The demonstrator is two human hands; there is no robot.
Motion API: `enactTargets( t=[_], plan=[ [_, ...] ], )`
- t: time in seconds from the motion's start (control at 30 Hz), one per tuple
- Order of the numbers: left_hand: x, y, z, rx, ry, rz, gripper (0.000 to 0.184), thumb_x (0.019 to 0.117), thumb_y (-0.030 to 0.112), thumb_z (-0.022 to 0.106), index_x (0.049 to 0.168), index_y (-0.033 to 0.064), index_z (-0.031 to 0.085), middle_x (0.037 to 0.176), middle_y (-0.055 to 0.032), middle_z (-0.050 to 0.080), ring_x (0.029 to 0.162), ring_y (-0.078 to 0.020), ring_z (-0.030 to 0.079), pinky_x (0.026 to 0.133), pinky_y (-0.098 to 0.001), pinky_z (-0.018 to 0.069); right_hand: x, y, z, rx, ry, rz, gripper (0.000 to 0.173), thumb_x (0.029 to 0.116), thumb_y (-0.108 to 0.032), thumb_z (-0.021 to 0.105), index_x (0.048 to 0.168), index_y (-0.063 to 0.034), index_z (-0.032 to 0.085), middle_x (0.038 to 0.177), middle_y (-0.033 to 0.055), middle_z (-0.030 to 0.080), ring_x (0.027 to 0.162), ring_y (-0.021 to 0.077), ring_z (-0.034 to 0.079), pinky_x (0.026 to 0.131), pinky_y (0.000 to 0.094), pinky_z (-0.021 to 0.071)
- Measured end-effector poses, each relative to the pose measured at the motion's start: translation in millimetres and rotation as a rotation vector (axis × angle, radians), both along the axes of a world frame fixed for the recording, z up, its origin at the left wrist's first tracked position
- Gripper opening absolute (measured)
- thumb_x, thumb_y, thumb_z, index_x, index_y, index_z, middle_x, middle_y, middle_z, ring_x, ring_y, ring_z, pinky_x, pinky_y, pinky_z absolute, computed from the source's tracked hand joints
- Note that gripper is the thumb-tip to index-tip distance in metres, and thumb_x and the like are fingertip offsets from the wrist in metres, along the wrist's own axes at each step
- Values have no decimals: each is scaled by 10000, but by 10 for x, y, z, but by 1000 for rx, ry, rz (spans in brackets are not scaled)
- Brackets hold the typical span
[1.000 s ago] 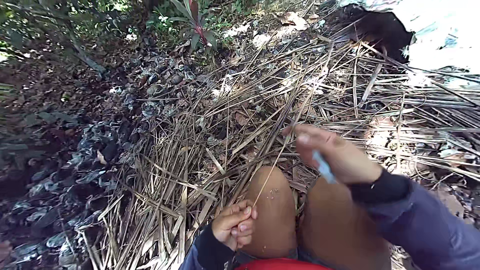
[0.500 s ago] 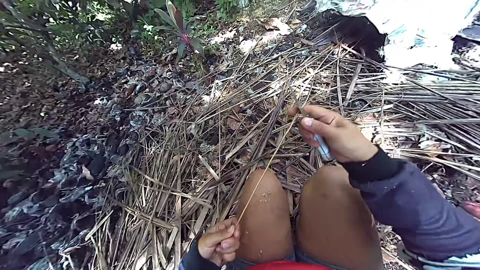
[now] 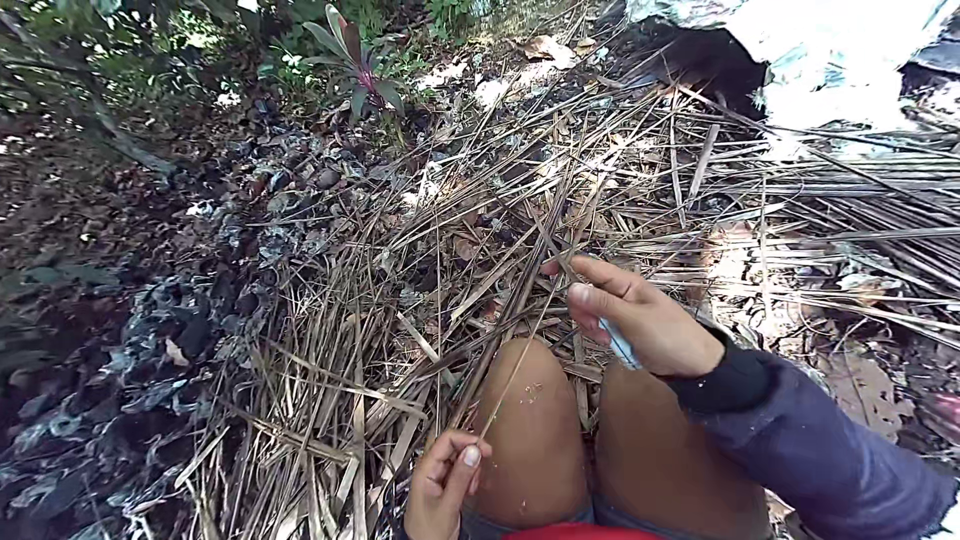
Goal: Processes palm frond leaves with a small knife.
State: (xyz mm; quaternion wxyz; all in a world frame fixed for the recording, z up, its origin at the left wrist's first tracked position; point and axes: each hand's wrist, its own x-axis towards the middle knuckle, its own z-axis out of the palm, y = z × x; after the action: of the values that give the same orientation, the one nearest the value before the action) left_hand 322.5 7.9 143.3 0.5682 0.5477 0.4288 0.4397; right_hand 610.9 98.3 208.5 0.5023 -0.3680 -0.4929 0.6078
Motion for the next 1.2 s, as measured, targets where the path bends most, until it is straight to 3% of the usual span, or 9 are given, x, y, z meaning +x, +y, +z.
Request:
enactTargets(
  t=[0.1,0.23,0.4,0.5,0.6,0.73,0.9,1.1,1.2],
  plan=[
    [41,26,-25,-65,-30,27,88,980,276,652,985,218,718,653,186,580,537,98,480,504,-92,399,-217,-145,-62,-31,-100,142,378,1038,-201,474,1396,-101,538,725,-72,528,565,-10,480,533,156,427],
    [120,75,12,-64,-117,41,73,965,282,677,981,223,716,668,171,611,534,93,490,501,-95,408,-656,-455,-251,-35,-159,447,389,1033,-143,531,1387,18,539,929,57,627,663,18,499,606,201,439],
    [-51,39,-21,-71,-71,-23,113,982,328,656,1000,248,733,656,182,580,540,99,475,502,-94,395,-186,-116,-156,78,-157,165,275,1032,-178,520,1236,-40,641,742,-88,564,576,-64,461,536,120,403],
    [-98,-48,-80,-57,15,16,103,998,262,630,1002,223,725,676,186,597,562,100,490,533,-92,410,138,120,-94,66,-70,-67,290,1030,-174,464,1256,-111,635,635,-90,494,498,-8,450,481,146,415],
    [-48,-31,-98,-79,11,62,84,978,206,632,981,189,715,647,182,581,524,96,472,495,-90,391,-102,-34,-159,-18,-134,79,303,1035,-170,480,1307,-98,591,690,-68,524,540,-4,475,513,164,429],
    [-73,51,-101,-168,-167,-56,107,971,313,673,992,231,738,618,175,552,503,90,456,476,-97,381,-431,-274,-292,-41,-139,343,317,1037,-203,526,1292,-33,609,788,-61,577,596,-37,483,547,147,420],
    [-329,24,-244,-368,-293,-279,146,992,333,648,1040,236,746,629,167,573,514,86,488,485,-100,400,158,137,-155,75,-35,-92,291,1026,-162,480,1278,-115,618,654,-76,514,502,2,462,482,153,425],
    [91,202,-169,297,314,50,313,1028,252,568,1129,-8,710,835,58,689,678,71,582,631,-118,503,-33,19,-105,82,-95,-99,279,1010,-156,525,1251,-86,647,661,-61,537,486,-4,448,467,136,405],
    [225,344,-87,535,410,145,307,1048,228,542,1067,-19,723,882,-14,711,697,69,579,652,-100,497,-143,-90,-116,53,-102,-88,279,1015,-172,530,1267,-110,633,674,-75,540,515,-13,462,494,135,412]
  ],
)
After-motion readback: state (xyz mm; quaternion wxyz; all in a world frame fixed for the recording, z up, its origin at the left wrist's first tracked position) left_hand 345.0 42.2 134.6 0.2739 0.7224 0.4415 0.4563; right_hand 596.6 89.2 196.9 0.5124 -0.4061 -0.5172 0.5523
